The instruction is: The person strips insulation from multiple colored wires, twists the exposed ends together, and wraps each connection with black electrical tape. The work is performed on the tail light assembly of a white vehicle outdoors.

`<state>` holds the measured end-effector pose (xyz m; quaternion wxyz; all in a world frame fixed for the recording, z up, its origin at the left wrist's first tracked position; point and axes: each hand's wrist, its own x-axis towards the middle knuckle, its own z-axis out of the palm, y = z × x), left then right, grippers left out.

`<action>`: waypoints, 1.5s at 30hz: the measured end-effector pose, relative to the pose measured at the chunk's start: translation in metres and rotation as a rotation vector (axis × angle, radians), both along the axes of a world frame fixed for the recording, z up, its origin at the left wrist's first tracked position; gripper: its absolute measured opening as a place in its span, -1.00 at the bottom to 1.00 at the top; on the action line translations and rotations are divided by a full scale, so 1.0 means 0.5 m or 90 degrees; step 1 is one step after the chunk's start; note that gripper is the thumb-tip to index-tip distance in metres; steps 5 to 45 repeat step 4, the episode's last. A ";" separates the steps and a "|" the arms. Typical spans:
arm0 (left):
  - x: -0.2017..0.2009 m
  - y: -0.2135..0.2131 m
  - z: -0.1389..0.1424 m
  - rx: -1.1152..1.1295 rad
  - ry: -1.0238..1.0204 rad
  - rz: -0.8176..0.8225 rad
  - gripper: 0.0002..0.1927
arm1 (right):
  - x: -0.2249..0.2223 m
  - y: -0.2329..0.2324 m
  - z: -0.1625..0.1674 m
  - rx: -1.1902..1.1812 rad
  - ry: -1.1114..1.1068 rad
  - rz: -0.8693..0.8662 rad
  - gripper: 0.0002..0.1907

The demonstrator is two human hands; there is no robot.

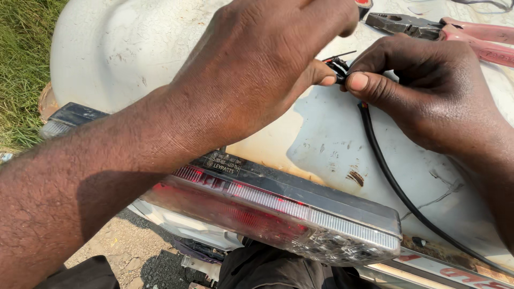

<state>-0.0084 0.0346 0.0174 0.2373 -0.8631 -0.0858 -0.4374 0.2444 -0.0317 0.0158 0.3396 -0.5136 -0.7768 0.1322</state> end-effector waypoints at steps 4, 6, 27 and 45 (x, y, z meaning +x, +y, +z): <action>-0.021 -0.014 0.058 -0.574 0.131 0.342 -0.74 | 0.001 -0.001 -0.009 0.131 -0.097 0.039 -0.80; -0.021 -0.014 0.058 -0.574 0.131 0.342 -0.74 | 0.001 -0.001 -0.009 0.131 -0.097 0.039 -0.80; -0.021 -0.014 0.058 -0.574 0.131 0.342 -0.74 | 0.001 -0.001 -0.009 0.131 -0.097 0.039 -0.80; -0.021 -0.014 0.058 -0.574 0.131 0.342 -0.74 | 0.001 -0.001 -0.009 0.131 -0.097 0.039 -0.80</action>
